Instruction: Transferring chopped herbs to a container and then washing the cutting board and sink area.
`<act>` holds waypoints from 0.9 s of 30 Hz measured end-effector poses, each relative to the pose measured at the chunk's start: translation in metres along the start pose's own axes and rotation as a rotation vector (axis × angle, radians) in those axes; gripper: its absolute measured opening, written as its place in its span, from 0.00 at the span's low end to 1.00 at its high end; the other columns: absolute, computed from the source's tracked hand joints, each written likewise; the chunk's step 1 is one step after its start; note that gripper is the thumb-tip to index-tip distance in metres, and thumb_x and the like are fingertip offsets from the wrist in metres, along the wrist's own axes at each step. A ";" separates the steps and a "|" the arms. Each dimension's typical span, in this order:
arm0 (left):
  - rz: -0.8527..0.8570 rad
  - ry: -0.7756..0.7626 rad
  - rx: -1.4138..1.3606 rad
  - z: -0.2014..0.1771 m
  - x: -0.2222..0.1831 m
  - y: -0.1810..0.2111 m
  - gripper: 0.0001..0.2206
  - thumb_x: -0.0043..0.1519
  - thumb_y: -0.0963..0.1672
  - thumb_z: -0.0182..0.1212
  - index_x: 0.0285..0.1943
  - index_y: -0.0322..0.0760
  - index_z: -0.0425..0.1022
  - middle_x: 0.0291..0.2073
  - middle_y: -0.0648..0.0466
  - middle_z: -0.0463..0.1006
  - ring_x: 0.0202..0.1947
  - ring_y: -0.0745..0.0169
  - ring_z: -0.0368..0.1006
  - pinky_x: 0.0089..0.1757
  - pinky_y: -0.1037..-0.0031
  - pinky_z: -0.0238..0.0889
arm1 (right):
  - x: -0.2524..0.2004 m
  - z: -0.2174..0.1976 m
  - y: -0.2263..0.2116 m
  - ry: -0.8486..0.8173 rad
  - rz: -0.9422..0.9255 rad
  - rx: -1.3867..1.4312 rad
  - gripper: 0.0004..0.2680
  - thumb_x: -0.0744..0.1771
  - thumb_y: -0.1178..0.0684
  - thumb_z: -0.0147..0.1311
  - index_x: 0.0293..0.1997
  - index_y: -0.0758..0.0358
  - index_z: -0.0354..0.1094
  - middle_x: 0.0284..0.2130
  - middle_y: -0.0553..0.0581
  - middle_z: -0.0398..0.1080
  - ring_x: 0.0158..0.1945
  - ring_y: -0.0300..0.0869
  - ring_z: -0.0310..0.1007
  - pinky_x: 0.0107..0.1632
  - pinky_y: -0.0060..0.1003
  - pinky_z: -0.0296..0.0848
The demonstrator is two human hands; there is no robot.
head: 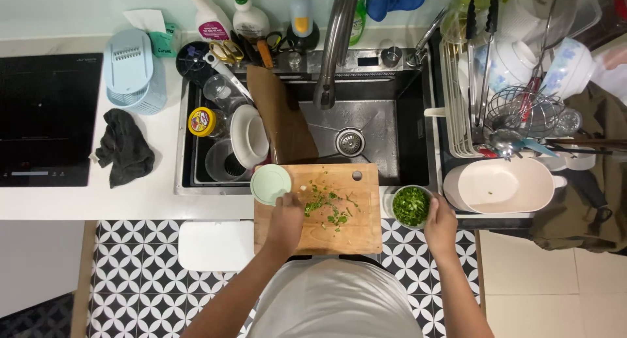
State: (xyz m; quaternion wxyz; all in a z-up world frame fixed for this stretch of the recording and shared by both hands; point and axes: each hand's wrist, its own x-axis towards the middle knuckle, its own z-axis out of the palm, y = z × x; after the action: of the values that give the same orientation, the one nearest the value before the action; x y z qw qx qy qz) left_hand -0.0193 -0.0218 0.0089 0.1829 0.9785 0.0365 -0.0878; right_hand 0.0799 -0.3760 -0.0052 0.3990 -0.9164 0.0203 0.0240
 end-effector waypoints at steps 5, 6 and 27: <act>-0.020 0.055 0.020 0.008 -0.009 0.016 0.28 0.46 0.32 0.57 0.60 0.11 0.65 0.50 0.31 0.67 0.52 0.34 0.65 0.51 0.56 0.66 | 0.005 0.001 -0.005 0.042 -0.048 -0.131 0.12 0.74 0.52 0.42 0.55 0.70 0.70 0.42 0.74 0.74 0.46 0.65 0.73 0.49 0.52 0.71; 0.054 0.120 -0.010 0.015 -0.011 0.017 0.28 0.45 0.32 0.58 0.58 0.15 0.66 0.51 0.31 0.66 0.53 0.32 0.65 0.53 0.55 0.65 | 0.002 0.000 -0.010 0.060 -0.108 -0.215 0.11 0.74 0.52 0.43 0.54 0.70 0.69 0.43 0.74 0.73 0.48 0.65 0.72 0.52 0.54 0.70; 0.346 -0.003 -0.026 -0.011 0.036 0.025 0.24 0.48 0.33 0.56 0.58 0.19 0.70 0.54 0.39 0.69 0.58 0.39 0.62 0.57 0.58 0.60 | -0.010 0.130 -0.078 -0.331 -0.436 0.000 0.17 0.62 0.67 0.51 0.57 0.70 0.68 0.53 0.70 0.68 0.57 0.64 0.69 0.61 0.49 0.68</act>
State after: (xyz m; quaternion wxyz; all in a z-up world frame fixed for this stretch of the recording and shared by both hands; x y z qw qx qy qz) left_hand 0.0205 -0.0394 0.0215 0.2080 0.9676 -0.1316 -0.0560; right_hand 0.0712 -0.2274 -0.0357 0.3924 -0.8828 -0.2431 0.0872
